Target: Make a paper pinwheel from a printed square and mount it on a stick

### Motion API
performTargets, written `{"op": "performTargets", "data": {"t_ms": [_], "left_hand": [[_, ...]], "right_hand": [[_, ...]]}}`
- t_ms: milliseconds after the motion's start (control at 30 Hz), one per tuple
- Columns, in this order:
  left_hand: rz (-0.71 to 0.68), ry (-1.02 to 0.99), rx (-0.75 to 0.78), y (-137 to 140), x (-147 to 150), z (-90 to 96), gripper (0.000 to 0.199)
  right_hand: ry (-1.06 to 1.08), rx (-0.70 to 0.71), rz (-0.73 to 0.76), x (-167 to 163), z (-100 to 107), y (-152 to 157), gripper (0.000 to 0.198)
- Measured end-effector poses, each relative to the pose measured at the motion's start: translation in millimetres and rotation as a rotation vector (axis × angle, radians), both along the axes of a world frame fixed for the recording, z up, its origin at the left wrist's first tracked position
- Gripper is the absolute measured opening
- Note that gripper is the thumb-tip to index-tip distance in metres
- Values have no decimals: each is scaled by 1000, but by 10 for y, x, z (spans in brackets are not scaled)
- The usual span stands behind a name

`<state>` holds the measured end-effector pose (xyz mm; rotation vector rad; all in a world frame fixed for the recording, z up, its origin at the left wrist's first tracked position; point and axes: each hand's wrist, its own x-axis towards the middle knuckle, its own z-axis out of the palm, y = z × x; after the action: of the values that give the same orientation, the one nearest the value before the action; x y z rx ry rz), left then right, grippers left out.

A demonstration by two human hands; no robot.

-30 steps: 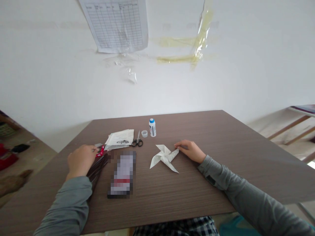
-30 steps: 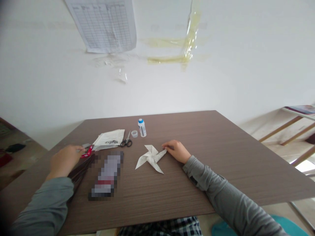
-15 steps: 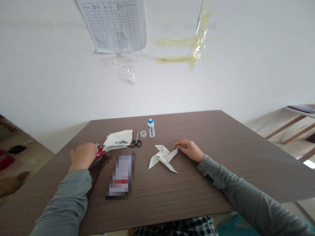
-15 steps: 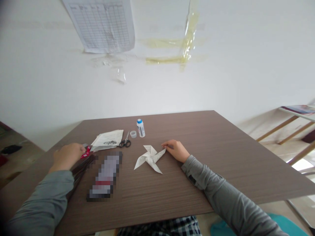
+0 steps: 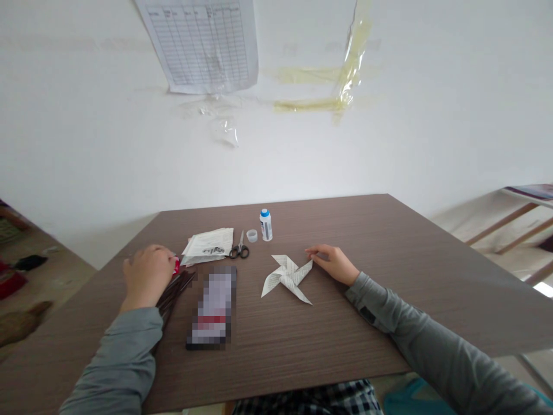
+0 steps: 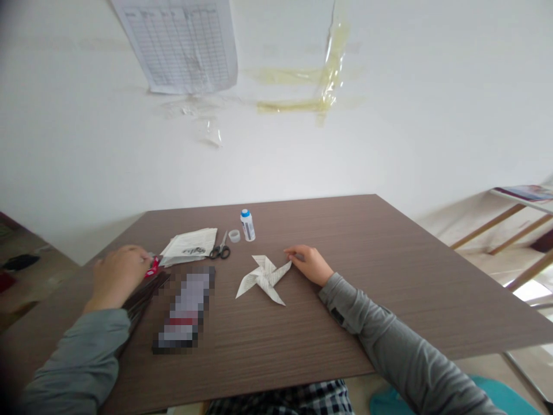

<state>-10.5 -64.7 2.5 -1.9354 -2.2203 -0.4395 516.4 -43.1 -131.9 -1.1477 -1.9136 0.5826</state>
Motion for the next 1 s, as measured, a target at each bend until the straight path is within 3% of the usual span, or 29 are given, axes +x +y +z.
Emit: {"op": "performTargets", "data": {"t_ms": [67, 233, 467, 633, 767, 1000], "left_hand": [[41, 10, -40, -25, 177, 32, 27], [-177, -65, 11, -67, 831, -30, 27], [-569, -344, 71, -218, 1697, -438, 22], [-637, -503, 39, -305, 2162, -698, 22], [-617, -543, 45, -315, 2334, -847, 28], [-649, -616, 100, -308, 2263, -1040, 21]], "right_hand": [[11, 17, -9, -4, 3, 4, 21], [16, 45, 5, -34, 14, -7, 17], [8, 66, 48, -119, 52, -67, 17], [26, 95, 90, -226, 83, -116, 16], [43, 93, 96, -305, 81, -159, 13], [39, 96, 162, -413, 100, -239, 16]]}}
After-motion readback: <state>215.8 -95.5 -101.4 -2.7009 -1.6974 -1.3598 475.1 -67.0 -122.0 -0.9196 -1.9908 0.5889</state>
